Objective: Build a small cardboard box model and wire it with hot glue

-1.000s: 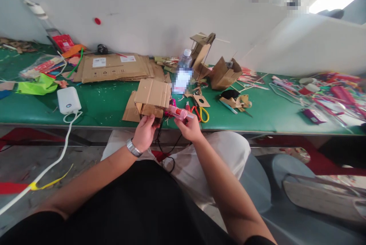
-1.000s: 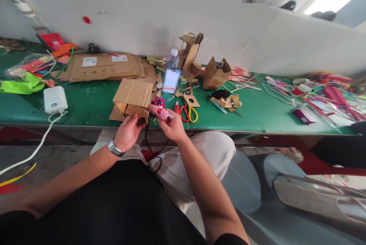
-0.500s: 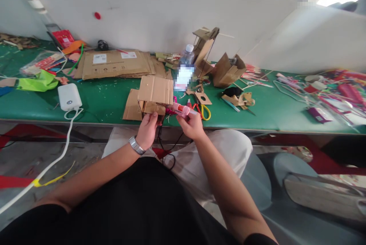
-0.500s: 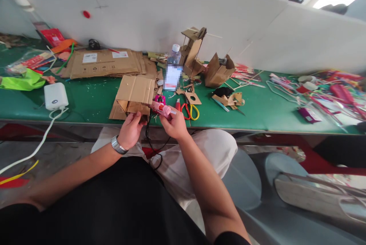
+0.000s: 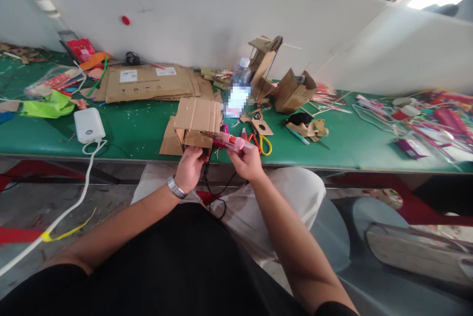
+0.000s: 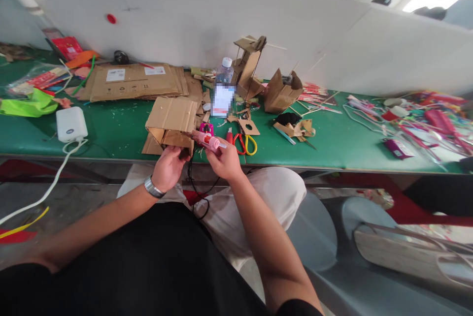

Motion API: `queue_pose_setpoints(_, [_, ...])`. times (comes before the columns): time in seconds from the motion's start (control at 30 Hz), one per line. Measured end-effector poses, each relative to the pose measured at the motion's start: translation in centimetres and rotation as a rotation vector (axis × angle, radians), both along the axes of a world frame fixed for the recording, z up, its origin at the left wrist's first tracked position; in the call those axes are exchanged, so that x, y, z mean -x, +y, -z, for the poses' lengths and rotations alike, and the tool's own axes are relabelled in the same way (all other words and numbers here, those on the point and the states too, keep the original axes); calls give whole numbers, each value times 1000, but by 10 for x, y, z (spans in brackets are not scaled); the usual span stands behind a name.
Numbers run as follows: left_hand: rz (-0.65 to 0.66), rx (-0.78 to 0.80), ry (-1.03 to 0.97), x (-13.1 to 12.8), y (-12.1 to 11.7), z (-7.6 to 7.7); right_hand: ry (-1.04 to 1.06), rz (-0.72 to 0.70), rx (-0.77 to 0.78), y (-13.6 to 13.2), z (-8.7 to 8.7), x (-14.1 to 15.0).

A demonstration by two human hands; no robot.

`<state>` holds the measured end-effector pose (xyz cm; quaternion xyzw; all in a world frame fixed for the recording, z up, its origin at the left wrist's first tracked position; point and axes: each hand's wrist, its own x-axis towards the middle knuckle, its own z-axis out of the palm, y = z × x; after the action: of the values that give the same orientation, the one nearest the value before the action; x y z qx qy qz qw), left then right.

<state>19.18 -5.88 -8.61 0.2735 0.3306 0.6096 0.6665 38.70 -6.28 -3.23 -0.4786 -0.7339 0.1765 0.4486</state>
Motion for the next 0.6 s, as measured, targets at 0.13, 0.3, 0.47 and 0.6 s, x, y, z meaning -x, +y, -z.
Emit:
queue_pose_setpoints(0.13, [-12,3,-106,-2,0,-3,-6,-11,-7,0,1,0])
queue_pose_setpoints(0.3, [-6,20,-149,-5,1,-6,-18,-6,-19,1,2,-1])
queue_pose_setpoints(0.47, [1,40,-145,-4,1,-5,-25,-2,-15,0,2,-1])
queue_pose_setpoints(0.6, [-4,62,-136,-4,0,-4,-32,1,-19,0,1,0])
